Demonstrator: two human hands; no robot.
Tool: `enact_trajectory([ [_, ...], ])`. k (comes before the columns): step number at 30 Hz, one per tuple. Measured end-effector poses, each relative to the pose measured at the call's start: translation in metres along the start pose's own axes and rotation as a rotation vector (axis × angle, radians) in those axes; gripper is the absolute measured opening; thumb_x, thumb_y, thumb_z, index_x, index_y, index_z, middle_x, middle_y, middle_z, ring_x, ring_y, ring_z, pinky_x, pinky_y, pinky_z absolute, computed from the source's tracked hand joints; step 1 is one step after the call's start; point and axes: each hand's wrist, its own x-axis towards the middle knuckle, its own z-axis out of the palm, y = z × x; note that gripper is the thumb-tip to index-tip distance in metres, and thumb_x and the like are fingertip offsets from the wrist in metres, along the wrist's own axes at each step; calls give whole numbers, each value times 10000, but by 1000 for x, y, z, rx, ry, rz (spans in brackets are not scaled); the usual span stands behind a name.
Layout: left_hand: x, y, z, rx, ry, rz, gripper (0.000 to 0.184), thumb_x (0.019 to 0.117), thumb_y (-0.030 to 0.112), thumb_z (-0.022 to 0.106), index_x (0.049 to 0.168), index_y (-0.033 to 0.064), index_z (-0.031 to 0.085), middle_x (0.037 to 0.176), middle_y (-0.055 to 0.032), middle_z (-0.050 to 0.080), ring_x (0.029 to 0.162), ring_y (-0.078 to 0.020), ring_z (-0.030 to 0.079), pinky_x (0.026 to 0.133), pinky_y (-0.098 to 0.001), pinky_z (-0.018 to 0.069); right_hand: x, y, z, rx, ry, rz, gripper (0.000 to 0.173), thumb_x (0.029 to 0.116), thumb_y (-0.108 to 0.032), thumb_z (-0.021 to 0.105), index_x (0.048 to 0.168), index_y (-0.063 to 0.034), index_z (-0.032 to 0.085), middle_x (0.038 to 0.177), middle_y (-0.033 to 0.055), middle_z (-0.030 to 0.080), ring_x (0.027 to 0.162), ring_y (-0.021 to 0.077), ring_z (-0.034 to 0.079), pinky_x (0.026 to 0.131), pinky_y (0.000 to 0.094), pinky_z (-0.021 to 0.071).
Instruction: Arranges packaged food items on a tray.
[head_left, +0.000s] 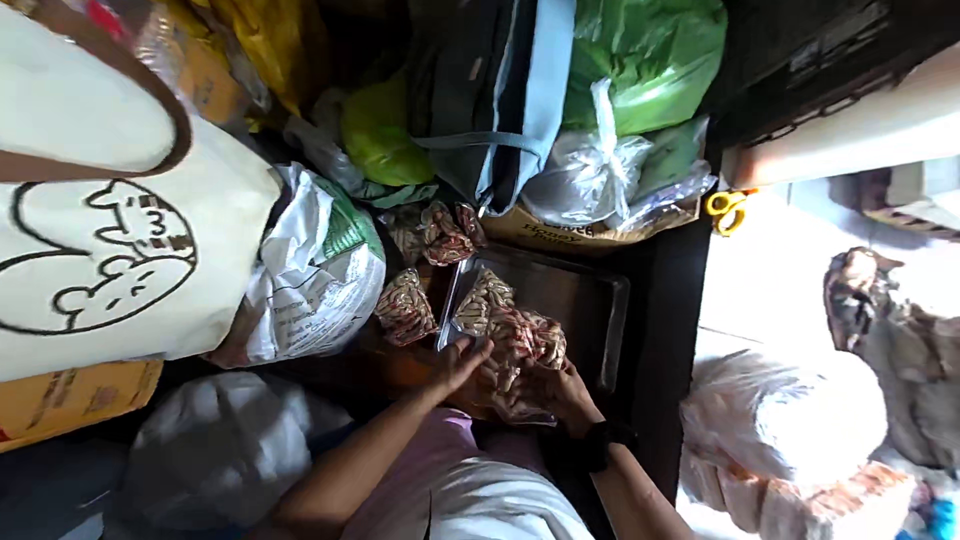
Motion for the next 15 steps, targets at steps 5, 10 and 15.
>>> enact_trajectory([
  [5,38,26,19,-485,-144,-170,337,1017,287,616,1206,9,633,1085,-99,698,996,-162,672,910,-377,565,12,-8,-31,-56,-267,-142,474,863,-78,742,1288,-4,546,1025,81,734,893,166,722,817,375,623],
  [10,51,35,29,-30,-513,215,156,858,67,737,973,-36,709,887,-44,722,836,-69,674,845,-300,572,28,-23,-54,-491,-318,-397,970,656,-221,907,1469,34,443,1234,152,696,1092,226,697,957,409,592],
  [15,69,46,49,517,-758,186,223,869,131,762,951,-68,705,879,-180,695,814,-249,651,808,-465,519,16,-6,-31,-1071,-306,-293,1063,667,-225,939,1563,-71,389,1267,215,673,1155,366,664,1028,585,506],
])
